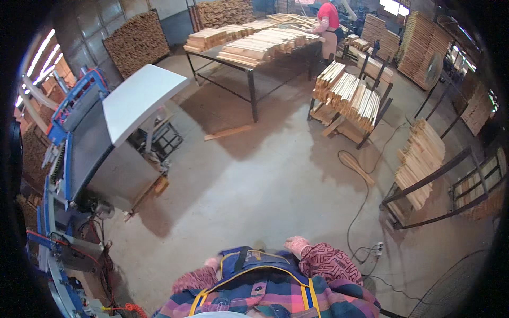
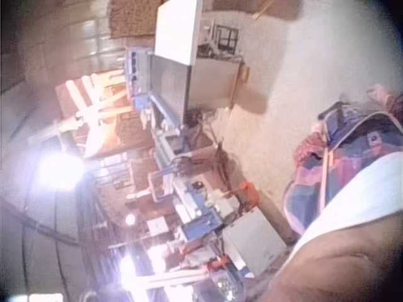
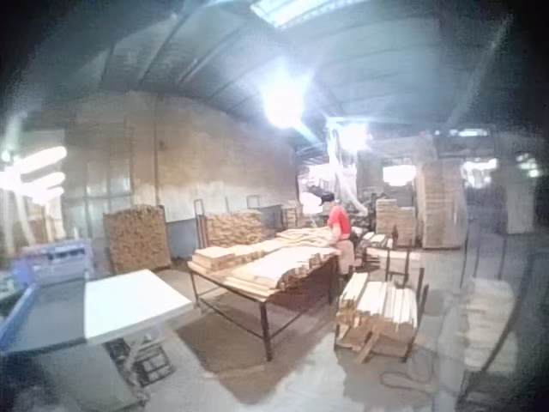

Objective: The person applies a dark liquid to wooden pegs on a machine using a small cup and a brush. They then walk to a table and repeatedly pick up stacks of wooden slats, carrying them to a conveyor belt and placing them on the surface.

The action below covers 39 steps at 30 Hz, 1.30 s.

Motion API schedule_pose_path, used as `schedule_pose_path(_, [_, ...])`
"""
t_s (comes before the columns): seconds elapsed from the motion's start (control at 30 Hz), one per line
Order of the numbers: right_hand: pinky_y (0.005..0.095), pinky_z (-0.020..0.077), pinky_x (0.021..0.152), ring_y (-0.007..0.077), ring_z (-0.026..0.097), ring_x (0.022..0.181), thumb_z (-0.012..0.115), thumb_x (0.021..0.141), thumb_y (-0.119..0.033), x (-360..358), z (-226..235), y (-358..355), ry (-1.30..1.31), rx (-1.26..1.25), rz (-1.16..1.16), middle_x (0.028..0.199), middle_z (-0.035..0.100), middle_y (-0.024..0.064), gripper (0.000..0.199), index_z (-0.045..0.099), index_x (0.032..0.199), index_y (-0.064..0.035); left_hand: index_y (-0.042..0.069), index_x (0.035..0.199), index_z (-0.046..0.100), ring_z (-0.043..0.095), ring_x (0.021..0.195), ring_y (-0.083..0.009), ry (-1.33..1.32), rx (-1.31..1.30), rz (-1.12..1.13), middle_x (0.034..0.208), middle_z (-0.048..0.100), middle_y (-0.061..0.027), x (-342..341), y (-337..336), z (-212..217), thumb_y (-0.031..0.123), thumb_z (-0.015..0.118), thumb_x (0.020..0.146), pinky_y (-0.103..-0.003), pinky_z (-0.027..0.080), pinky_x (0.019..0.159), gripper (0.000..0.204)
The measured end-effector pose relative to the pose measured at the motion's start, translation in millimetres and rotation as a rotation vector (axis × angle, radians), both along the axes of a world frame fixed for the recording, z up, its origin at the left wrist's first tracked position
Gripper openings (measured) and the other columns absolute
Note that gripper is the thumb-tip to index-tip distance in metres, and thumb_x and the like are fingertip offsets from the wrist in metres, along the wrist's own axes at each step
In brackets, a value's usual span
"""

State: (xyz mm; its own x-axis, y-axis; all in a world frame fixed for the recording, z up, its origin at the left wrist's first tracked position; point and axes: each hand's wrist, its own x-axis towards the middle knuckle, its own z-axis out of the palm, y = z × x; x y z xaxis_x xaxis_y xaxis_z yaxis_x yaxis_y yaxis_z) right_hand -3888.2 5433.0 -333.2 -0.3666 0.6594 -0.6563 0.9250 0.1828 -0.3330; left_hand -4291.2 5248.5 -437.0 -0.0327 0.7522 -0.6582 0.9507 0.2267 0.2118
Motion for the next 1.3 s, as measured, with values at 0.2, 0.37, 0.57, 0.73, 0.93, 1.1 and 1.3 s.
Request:
schedule_pose_path(0.2, [0.0395, 0.0564, 0.078, 0.0294, 0.072, 0.091, 0.061, 0.089, -0.037, 66, -40, 127, 0.135, 0.440, 0.120, 0.092, 0.075, 0.0086, 0.031, 0.075, 0.106, -0.0143, 0.011, 0.119, 0.071, 0.069, 0.106, -0.0309, -0.288, 0.344, 0.288, 0.102, 0.074, -0.0159, -52, 320, 108, 0.032, 0.065, 0.090, -0.043, 0.055, 0.089, 0.037])
schedule_pose_path(0.37, [0.0411, 0.0568, 0.069, 0.0305, 0.072, 0.080, 0.063, 0.089, -0.029, 24, -14, 279, 0.023, -0.210, -0.562, 0.090, 0.074, 0.0108, 0.022, 0.075, 0.104, -0.0186, 0.013, 0.127, 0.068, 0.067, 0.112, -0.0304, -0.565, 0.090, 0.793, 0.119, 0.072, -0.0126, -57, 501, 130, 0.040, 0.069, 0.087, -0.038, 0.049, 0.098, 0.049])
schedule_pose_path(0.57, [0.0463, 0.0575, 0.071, 0.0311, 0.071, 0.083, 0.064, 0.084, -0.022, -48, -40, 533, 0.078, 0.240, 0.288, 0.088, 0.070, 0.0135, 0.022, 0.073, 0.104, -0.0172, 0.013, 0.116, 0.067, 0.066, 0.107, -0.0339, -0.211, 0.100, 0.054, 0.112, 0.070, -0.0169, -122, 552, 59, 0.028, 0.050, 0.097, -0.046, 0.052, 0.091, 0.029])
schedule_pose_path(0.73, [0.0439, 0.0548, 0.094, 0.0370, 0.068, 0.107, 0.057, 0.091, -0.041, -171, 25, 766, -0.031, 0.040, -0.193, 0.117, 0.071, 0.0183, 0.047, 0.069, 0.126, -0.0128, 0.009, 0.099, 0.067, 0.066, 0.102, -0.0411, -0.138, 0.171, 0.072, 0.105, 0.070, -0.0206, -145, 641, 91, 0.033, 0.053, 0.092, -0.050, 0.052, 0.086, 0.029])
schedule_pose_path(0.93, [0.0413, 0.0505, 0.101, 0.0331, 0.065, 0.117, 0.058, 0.089, -0.047, -260, 23, 936, 0.299, 0.049, -0.323, 0.125, 0.069, 0.0134, 0.049, 0.069, 0.129, -0.0197, 0.011, 0.119, 0.069, 0.066, 0.111, -0.0395, -0.182, -0.166, 0.111, 0.117, 0.069, -0.0215, -180, 805, 74, 0.039, 0.047, 0.098, -0.049, 0.052, 0.094, 0.041])
schedule_pose_path(1.1, [0.0384, 0.0495, 0.101, 0.0311, 0.066, 0.115, 0.062, 0.089, -0.043, -309, 57, 1024, 0.363, -0.017, -0.474, 0.121, 0.071, 0.0157, 0.050, 0.069, 0.129, -0.0137, 0.016, 0.122, 0.070, 0.069, 0.109, -0.0341, 0.019, 0.024, -0.239, 0.120, 0.070, -0.0168, -235, 989, 5, 0.033, 0.047, 0.102, -0.047, 0.055, 0.092, 0.035])
schedule_pose_path(1.3, [0.0271, 0.0532, 0.063, 0.0097, 0.060, 0.070, 0.068, 0.095, -0.031, -329, 83, 1174, 0.794, -0.200, -0.941, 0.096, 0.071, 0.0026, 0.043, 0.066, 0.133, -0.0100, 0.008, 0.127, 0.068, 0.069, 0.091, -0.0247, -0.518, 0.368, 0.676, 0.104, 0.075, -0.0117, -276, 1240, 78, 0.032, 0.068, 0.091, -0.036, 0.053, 0.084, 0.043])
